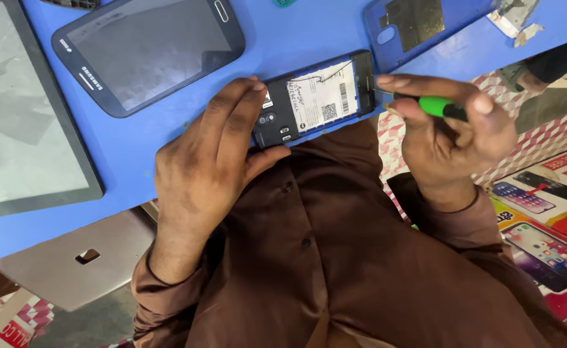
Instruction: The person uses a screwdriver to repeatedly pry at the seam of a smartphone's back cover. The person holds the phone steady with one hand while working the tool along the edges to loosen the casing.
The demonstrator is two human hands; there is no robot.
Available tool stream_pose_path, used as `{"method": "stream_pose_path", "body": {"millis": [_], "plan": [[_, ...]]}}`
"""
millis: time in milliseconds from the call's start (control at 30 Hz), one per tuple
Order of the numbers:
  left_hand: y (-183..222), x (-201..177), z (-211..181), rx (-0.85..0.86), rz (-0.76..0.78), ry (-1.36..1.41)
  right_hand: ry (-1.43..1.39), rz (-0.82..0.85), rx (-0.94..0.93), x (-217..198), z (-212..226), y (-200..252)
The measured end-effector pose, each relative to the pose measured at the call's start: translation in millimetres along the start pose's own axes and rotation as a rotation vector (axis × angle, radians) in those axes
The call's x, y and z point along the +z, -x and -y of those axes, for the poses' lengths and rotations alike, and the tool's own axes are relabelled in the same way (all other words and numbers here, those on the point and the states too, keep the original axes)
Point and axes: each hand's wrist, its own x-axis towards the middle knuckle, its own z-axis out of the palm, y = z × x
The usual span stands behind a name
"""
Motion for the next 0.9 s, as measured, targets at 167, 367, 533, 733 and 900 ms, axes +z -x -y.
{"method": "stream_pose_path", "body": {"millis": [167,367,533,733,900], "plan": [[0.6,2.7,1.0,0.015,-0.028,-0.014,-0.131,0.046,-0.010,-1.3,-6.8,-4.1],[1.4,3.2,1.7,0.014,-0.028,-0.022,-0.139,-0.069,-0.022,-5.8,-18.7,-7.4],[1.2,2.2,0.5,0.006,-0.016,-0.025,-0.137,-0.033,-0.046,-6.3,-17.1,-5.4],[-0.4,1.4,-0.7,0.001,-0.017,-0.026,-0.123,-0.017,-0.054,-4.7,-19.2,-7.8],[-0.4,2.5,-0.4,0.001,-0.023,-0.019,-0.126,-0.045,-0.053,-4.0,-18.3,-7.9]]}}
